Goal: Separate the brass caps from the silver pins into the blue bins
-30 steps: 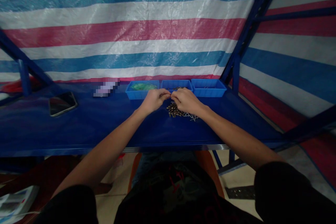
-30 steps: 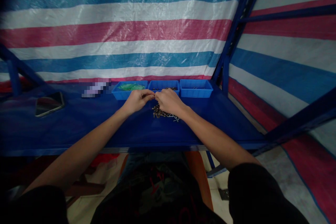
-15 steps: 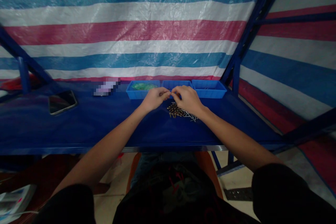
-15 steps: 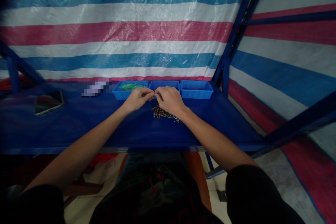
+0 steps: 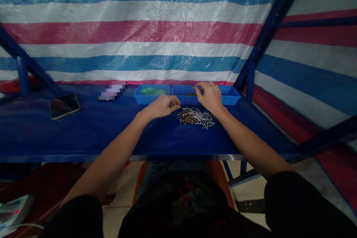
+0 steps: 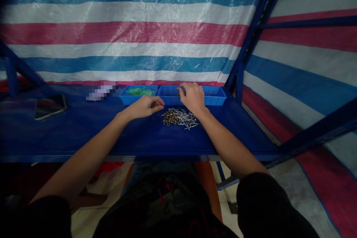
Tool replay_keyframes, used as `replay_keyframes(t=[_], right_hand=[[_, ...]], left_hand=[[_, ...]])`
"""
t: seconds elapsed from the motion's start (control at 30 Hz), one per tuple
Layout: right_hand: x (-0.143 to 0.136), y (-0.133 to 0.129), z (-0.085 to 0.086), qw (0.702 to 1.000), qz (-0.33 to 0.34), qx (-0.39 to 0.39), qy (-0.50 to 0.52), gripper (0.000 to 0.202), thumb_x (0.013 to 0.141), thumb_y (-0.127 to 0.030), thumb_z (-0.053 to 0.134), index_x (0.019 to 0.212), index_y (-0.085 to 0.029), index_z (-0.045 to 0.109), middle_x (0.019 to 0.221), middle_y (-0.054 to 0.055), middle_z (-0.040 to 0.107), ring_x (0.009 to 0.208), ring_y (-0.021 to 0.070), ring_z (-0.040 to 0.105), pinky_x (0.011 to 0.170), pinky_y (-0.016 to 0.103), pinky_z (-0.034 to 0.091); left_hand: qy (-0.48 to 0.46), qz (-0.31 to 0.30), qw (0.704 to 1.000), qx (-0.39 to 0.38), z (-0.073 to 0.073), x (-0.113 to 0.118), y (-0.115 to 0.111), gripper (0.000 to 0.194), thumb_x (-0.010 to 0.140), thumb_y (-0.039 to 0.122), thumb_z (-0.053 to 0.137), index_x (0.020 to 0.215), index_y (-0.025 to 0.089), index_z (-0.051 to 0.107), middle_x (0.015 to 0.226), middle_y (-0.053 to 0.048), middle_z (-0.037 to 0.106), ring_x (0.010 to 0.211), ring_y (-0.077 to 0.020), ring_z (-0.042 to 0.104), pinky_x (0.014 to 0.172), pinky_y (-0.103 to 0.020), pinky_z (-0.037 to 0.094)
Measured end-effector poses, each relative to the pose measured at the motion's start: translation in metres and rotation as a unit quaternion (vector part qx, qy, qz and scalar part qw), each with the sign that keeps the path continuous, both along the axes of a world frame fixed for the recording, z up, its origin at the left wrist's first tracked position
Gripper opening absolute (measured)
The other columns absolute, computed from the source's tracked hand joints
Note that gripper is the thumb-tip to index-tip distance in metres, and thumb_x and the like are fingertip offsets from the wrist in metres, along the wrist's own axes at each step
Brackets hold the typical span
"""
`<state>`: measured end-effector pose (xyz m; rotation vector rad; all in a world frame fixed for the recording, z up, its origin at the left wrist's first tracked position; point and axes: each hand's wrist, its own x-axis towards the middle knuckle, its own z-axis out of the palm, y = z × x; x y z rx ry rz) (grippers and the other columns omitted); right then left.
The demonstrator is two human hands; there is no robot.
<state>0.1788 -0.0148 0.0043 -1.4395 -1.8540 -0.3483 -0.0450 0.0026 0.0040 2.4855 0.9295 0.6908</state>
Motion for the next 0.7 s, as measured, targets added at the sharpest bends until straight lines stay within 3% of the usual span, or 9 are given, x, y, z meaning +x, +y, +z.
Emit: replay_keyframes(t=[0.13, 0.23, 0.4, 0.7], right_hand=[[0.016, 0.011, -0.006, 0.999, -0.036, -0.018, 0.006, 0.023, 0.087, -0.030, 0.054, 0.099, -0.015, 0.066, 0.090, 0.011, 0.068, 0.091, 0.0285, 0.055, 0.079, 0.040, 0.038], [0.012, 0.010, -0.007, 1.000, -0.021, -0.011, 0.020, 0.017, 0.087, -0.028, 0.051, 0.089, -0.017, 0.064, 0.088, 0.010, 0.067, 0.089, 0.0267, 0.055, 0.078, 0.038, 0.037], [-0.004, 0.005, -0.010, 0.999, 0.018, -0.024, 0.010, 0.014, 0.086, -0.026, 0.051, 0.079, -0.019, 0.061, 0.083, 0.008, 0.066, 0.084, 0.0241, 0.053, 0.075, 0.036, 0.036], [-0.011, 0.001, -0.013, 0.998, 0.038, -0.047, 0.000, 0.015, 0.087, -0.028, 0.052, 0.077, -0.019, 0.060, 0.082, 0.007, 0.065, 0.083, 0.0229, 0.051, 0.074, 0.035, 0.035]], left_hand=[[0.063, -0.052, 0.995, -0.052, -0.003, -0.006, 0.003, 0.013, 0.074, 0.025, 0.065, 0.084, 0.017, 0.069, 0.069, -0.002, 0.069, 0.059, -0.0143, 0.064, 0.054, -0.023, 0.045], [0.096, -0.059, 0.993, -0.036, -0.008, -0.004, 0.003, 0.016, 0.073, 0.023, 0.064, 0.086, 0.018, 0.070, 0.070, -0.002, 0.071, 0.061, -0.0144, 0.065, 0.054, -0.022, 0.044], [0.124, -0.038, 0.992, -0.002, -0.011, 0.001, 0.002, 0.018, 0.071, 0.023, 0.063, 0.086, 0.019, 0.072, 0.072, -0.002, 0.072, 0.063, -0.0146, 0.065, 0.053, -0.022, 0.041], [0.201, 0.018, 0.979, -0.002, 0.000, 0.007, -0.011, 0.025, 0.076, 0.032, 0.060, 0.092, 0.018, 0.074, 0.080, -0.003, 0.074, 0.069, -0.0159, 0.065, 0.058, -0.024, 0.039]])
